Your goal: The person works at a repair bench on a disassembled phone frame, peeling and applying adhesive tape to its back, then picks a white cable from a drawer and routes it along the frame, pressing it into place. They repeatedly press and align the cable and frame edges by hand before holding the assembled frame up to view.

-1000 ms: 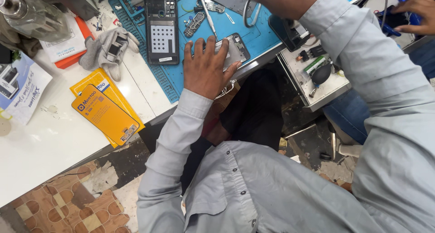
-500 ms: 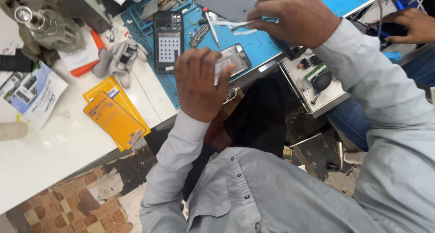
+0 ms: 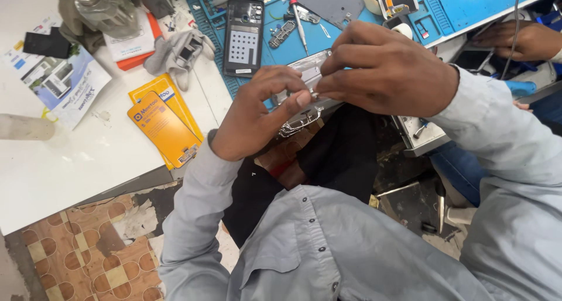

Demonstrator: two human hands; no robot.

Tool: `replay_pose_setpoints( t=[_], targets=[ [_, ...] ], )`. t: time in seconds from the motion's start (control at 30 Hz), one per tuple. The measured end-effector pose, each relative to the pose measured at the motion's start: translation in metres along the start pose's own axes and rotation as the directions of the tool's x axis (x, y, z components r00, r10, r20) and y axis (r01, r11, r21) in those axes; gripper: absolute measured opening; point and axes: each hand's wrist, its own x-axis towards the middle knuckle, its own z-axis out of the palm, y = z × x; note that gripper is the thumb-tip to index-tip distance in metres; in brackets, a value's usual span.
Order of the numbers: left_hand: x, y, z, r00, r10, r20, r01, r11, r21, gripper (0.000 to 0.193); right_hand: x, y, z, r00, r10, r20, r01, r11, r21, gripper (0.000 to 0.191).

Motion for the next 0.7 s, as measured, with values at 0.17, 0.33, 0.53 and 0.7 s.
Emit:
replay_pose_setpoints(
  t=[0.17, 0.33, 0.53, 0.7],
  targets=[
    [-0.029, 0.011, -0.014, 0.999, 0.031, 0.011, -0.029, 0.989, -0.147, 0.022, 0.001, -0.016, -0.006, 0.993, 0.016, -0.120, 0.003, 0.988, 0.157, 0.024],
    [-0.054, 0.013, -0.021, 0.997, 0.071, 0.013, -0.064, 0.948, -0.312, 0.021, -0.001, -0.032, 0.008, 0.966, 0.116, -0.230, -0.039, 0.949, 0.313, 0.025],
    [-0.095, 0.010, -0.030, 0.999, 0.001, 0.046, 0.021, 0.886, -0.464, 0.019, 0.009, -0.049, 0.019, 0.971, 0.206, -0.123, -0.132, 0.888, 0.441, 0.030],
    [-0.146, 0.034, -0.047, 0.997, -0.056, -0.058, 0.025, 0.895, -0.445, 0.017, -0.007, -0.047, 0.024, 0.965, 0.257, -0.056, -0.162, 0.749, 0.642, 0.052]
  ],
)
